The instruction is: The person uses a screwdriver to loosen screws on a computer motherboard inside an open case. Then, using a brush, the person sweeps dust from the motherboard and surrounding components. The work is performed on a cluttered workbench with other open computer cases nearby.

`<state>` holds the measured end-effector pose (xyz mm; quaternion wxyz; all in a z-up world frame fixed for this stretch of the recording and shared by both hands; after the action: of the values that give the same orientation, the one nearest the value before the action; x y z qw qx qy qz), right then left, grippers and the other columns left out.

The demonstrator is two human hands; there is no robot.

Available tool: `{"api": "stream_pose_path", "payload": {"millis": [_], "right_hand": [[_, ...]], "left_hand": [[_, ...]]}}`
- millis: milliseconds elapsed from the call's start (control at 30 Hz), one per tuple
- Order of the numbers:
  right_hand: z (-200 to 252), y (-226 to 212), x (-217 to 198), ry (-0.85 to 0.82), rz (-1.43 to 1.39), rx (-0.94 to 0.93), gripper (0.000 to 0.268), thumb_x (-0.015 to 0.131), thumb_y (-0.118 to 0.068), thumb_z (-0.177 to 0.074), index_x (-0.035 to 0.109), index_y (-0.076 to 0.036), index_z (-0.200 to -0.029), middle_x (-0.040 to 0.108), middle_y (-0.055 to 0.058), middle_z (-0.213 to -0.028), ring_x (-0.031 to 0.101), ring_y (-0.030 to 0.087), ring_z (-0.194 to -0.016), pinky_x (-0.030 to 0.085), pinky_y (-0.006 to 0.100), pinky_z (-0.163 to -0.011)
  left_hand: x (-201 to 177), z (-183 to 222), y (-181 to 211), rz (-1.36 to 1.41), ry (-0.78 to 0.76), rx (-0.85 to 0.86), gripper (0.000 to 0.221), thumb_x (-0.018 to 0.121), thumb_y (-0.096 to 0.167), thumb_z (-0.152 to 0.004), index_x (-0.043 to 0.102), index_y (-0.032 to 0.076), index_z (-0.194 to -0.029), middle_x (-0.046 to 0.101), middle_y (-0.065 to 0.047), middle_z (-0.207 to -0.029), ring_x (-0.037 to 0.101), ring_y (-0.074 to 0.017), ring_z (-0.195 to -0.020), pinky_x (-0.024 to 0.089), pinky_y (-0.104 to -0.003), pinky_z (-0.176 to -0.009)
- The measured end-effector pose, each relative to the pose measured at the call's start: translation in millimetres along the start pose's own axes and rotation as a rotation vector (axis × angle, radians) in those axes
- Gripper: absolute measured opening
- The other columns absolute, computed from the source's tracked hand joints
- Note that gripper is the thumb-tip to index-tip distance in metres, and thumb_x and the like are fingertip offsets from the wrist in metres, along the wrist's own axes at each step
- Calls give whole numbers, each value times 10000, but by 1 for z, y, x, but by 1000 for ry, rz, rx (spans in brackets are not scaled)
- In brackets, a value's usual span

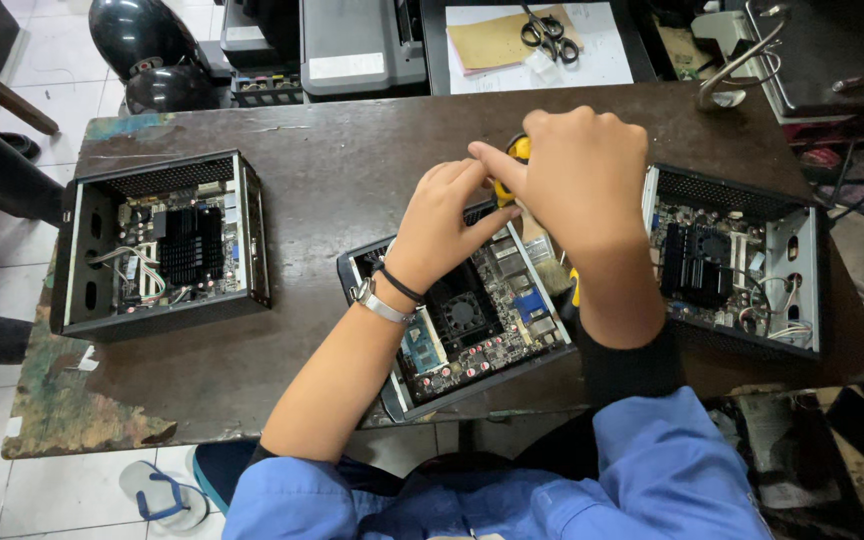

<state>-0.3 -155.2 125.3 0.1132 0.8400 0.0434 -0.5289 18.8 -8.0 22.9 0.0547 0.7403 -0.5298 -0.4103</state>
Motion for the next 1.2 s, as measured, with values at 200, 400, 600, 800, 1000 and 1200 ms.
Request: {"api": "stream_pose_path", "payload": {"millis": [200,400,600,800,1000,1200], "right_hand": [[12,-6,-11,-106,-24,37,582,615,-707,-930,721,-135,-896,700,143,-724,737,411,-738,551,507,-629],[12,-10,-43,-315,-328,-238,456,645,-232,-934,506,-172,-1365,681,129,-1162,693,471,-973,560,628,-748],[10,-2,-25,-248,-45,-141,396,689,-520,-894,586,-226,-1138,731,70,-864,746,406,-830,568,538,-704],[3,-1,-29,-207,-37,-119,401,689,-564,-874,592,-254,-1109,738,90,-800,750,422,-800,559,527,-678],[31,57,-60,128,-193,97,371,781,-511,-1054,705,-172,-1184,734,0,-795,726,265,-740,495,442,-653],[18,104,-23,146,-71,157,331,825,-415,-989,692,-200,-1203,759,151,-1012,695,469,-905,489,563,-660]], "left_hand": [[15,6,-18,-58,12,21,303,788,342,-853,656,88,-952,715,-72,-977,692,-268,-1015,417,-434,-1107],[14,5,-9,-58,-99,-67,381,611,299,-967,550,103,-1288,657,-83,-1091,651,-302,-1101,412,-484,-1097],[5,3,7,-36,-97,-76,705,699,314,-879,415,129,-1497,646,-86,-1130,640,-300,-1119,420,-518,-1102],[2,4,-1,-79,-118,-149,635,717,389,-879,498,179,-1437,671,-27,-1052,665,-255,-1053,441,-486,-1076],[8,7,-6,-182,-169,-218,606,680,472,-889,533,161,-1389,707,16,-1115,633,-236,-1081,454,-460,-943],[34,30,-38,-589,-247,-233,782,750,626,-763,567,172,-1374,570,-97,-1240,497,-310,-1202,436,-492,-929]]}}
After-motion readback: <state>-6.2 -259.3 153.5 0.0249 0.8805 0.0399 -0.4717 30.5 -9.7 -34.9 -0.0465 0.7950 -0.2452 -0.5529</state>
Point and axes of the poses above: each hand's wrist, its own z-axis away from the middle knuckle, its own x-axis out of the palm, y = z × x, the point moved 3 cm from there along -z, towards the middle knuckle
